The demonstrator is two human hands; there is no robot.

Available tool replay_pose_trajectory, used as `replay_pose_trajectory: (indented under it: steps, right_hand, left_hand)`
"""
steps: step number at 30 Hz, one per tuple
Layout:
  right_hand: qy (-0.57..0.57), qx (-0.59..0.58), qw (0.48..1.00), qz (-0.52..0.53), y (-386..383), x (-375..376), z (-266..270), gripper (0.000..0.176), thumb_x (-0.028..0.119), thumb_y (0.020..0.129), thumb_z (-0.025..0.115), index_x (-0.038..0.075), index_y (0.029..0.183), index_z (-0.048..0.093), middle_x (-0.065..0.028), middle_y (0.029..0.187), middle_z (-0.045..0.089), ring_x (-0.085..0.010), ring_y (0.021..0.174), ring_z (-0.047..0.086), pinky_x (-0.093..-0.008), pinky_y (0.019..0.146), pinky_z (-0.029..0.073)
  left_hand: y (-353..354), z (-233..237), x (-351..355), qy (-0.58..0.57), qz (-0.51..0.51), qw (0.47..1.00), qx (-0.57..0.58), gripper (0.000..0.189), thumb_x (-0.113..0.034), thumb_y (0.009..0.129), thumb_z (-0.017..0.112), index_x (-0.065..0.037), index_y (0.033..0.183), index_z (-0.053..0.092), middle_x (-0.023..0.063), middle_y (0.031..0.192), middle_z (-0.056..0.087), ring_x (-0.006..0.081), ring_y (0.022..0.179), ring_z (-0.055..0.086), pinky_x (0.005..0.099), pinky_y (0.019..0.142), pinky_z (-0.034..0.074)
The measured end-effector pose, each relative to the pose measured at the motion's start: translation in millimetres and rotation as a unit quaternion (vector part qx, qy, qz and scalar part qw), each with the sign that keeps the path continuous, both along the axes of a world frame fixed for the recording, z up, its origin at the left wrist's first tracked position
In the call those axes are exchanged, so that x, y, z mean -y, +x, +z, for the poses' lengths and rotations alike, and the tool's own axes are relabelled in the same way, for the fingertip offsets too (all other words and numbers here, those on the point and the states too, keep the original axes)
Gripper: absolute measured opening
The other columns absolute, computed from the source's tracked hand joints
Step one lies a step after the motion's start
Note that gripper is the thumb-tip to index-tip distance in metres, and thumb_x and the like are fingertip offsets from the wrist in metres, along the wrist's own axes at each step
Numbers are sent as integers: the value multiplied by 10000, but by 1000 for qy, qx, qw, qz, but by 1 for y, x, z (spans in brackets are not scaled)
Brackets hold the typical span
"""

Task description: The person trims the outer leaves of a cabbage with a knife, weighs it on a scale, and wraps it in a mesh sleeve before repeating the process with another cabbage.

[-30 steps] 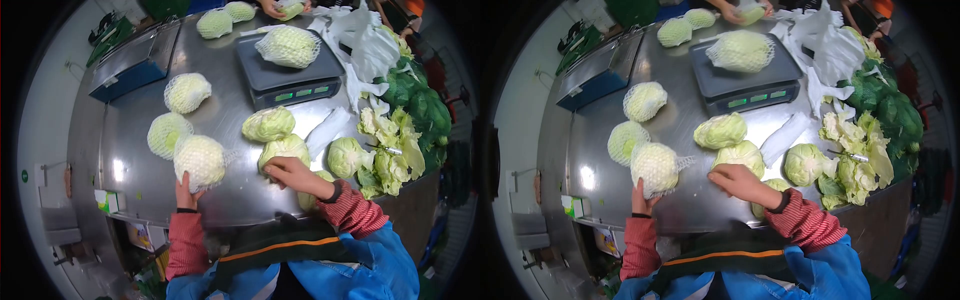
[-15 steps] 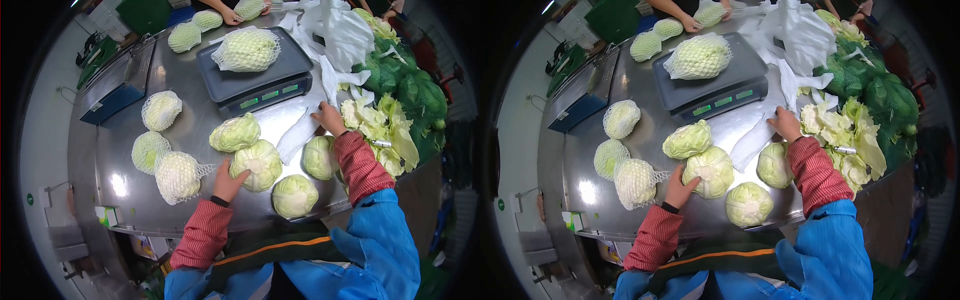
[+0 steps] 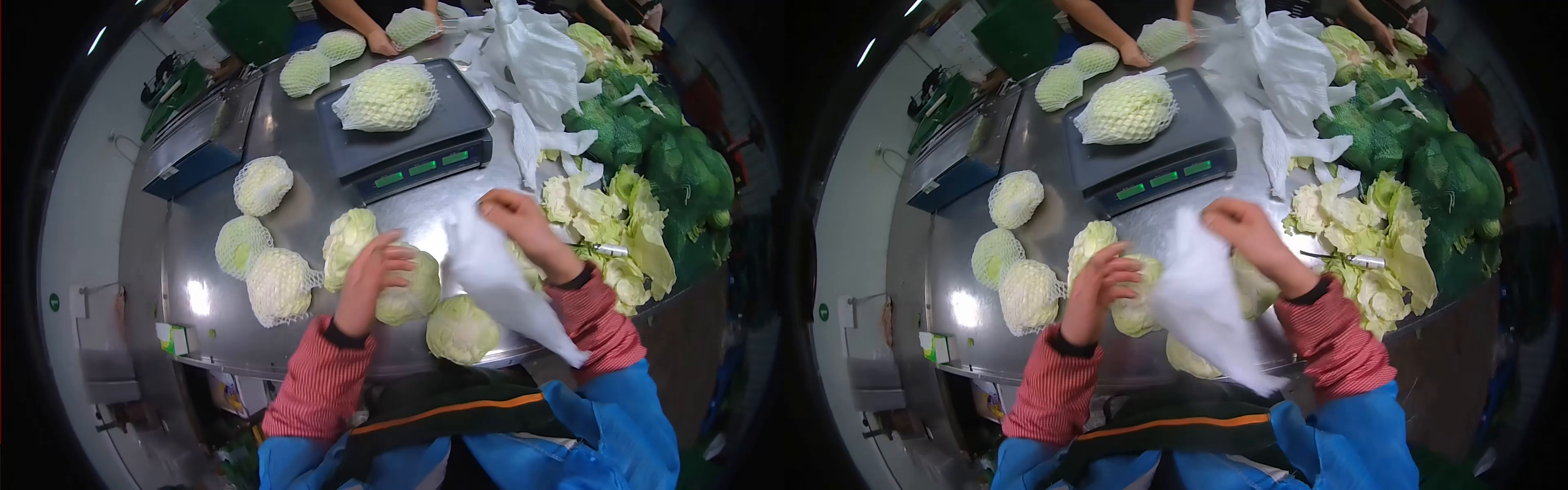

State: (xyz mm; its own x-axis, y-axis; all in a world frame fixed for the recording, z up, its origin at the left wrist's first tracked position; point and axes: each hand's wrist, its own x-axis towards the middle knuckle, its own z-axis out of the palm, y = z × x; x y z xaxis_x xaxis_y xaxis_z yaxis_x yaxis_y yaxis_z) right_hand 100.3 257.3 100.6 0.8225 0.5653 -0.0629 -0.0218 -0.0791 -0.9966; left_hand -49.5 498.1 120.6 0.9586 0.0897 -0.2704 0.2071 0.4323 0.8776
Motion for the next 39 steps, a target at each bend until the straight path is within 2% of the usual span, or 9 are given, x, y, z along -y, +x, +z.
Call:
replay_pose_trajectory:
  steps: [3,8,14,17,21,24,26,32,39]
  right_hand:
    - [18,28,999,15,-41,-32,-9,200,182,932,613,-10,954,667,-10,777,618,-72,737,516,-239,661,439]
    - [-226,385,890,-91,-55,-18,-5,124,199,849,644,77,824,646,-103,749,615,-325,739,622,-405,589,479]
    - [-172,480,848,-144,-24,9,18,94,129,874,626,40,846,615,-107,775,561,-250,723,584,-362,649,460]
    - [-3,127,991,-35,-50,-6,24,108,114,926,571,23,867,566,-47,734,494,-129,694,499,-294,642,415]
    - [96,-73,993,-15,-59,-18,19,128,94,950,525,20,847,525,28,732,435,-68,708,411,-244,619,361]
    - [-37,262,964,-12,-58,-19,22,159,90,936,536,24,795,507,3,723,437,-58,708,416,-244,613,359]
    - [-41,417,908,16,-61,-22,35,161,105,933,551,23,802,505,-24,699,436,-58,693,416,-243,610,362]
    - [30,-43,999,1,-79,-35,7,175,149,980,542,23,863,509,38,699,451,-52,635,401,-234,562,355]
    - [13,-78,996,-42,-74,-33,-8,183,200,984,574,50,881,549,44,706,501,-28,634,433,-227,539,354]
  left_hand:
    - [23,-35,18,32,-155,983,-90,221,-222,966,592,-41,1092,576,50,947,660,116,792,629,253,698,509]
    - [3,-60,46,-111,22,988,-106,159,-244,954,623,-114,907,545,-24,827,620,71,713,582,240,633,482]
    - [-18,-66,39,21,11,994,-103,155,-203,932,655,-98,894,549,-13,830,623,77,695,575,235,638,465]
    - [-13,-84,47,276,45,959,47,154,-152,913,668,-57,878,551,-13,784,605,63,669,548,220,597,419]
    - [-2,-51,58,383,92,906,154,173,-125,886,675,-2,883,553,35,769,570,110,684,526,269,608,415]
    - [-7,-43,50,258,-27,965,-25,194,-149,892,663,10,970,585,110,924,623,187,832,608,337,717,482]
    - [-21,-46,57,337,-29,937,90,201,-169,918,641,2,1010,591,82,900,616,146,837,599,308,704,478]
    - [-3,-117,71,-260,-54,964,27,375,-211,1014,494,11,1316,474,98,1200,571,137,984,602,269,864,497]
    - [-8,-72,56,22,-117,990,-74,176,-173,976,571,-8,1037,584,24,944,624,79,824,591,248,731,492]
